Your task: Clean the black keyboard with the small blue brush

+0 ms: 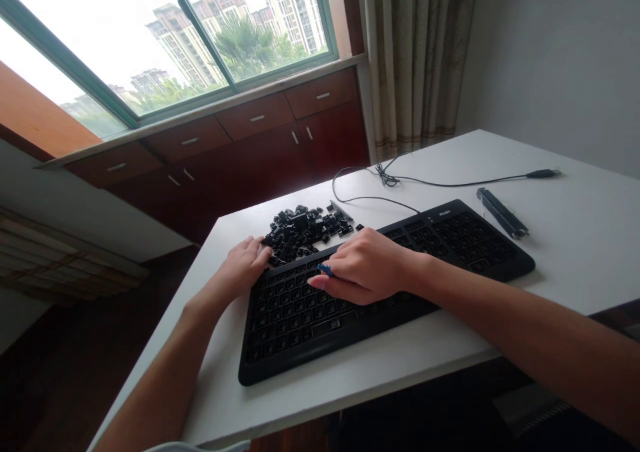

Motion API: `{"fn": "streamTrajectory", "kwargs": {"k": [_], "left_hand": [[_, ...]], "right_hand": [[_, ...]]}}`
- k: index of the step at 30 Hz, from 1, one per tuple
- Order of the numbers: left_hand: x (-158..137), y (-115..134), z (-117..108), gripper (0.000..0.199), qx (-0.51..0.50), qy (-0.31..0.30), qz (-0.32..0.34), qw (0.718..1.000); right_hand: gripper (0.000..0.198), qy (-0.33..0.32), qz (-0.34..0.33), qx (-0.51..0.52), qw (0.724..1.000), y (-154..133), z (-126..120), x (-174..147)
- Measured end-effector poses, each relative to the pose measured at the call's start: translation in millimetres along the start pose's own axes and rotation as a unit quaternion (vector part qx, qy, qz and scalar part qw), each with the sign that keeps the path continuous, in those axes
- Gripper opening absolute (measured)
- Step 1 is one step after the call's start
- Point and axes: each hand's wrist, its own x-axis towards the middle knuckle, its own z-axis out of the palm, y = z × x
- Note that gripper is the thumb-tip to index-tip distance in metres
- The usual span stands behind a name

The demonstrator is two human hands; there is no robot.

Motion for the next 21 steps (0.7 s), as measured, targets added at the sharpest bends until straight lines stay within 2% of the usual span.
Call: {"fn": "streamTrajectory", "kwargs": {"k": [11,21], "left_hand": [[-0.7,-1.2,-2.9,0.051,0.021,-0.017,0.036,0.999],[0.0,-3.3,0.7,0.054,0.000,-0.007,0.008,1.000]], "right_hand": [[0.056,0.003,0.003,-0.006,1.000,-0.1,-0.4,0.0],[0.055,0.004,0.003,-0.006,1.000,-0.3,-0.3,-0.4]]}}
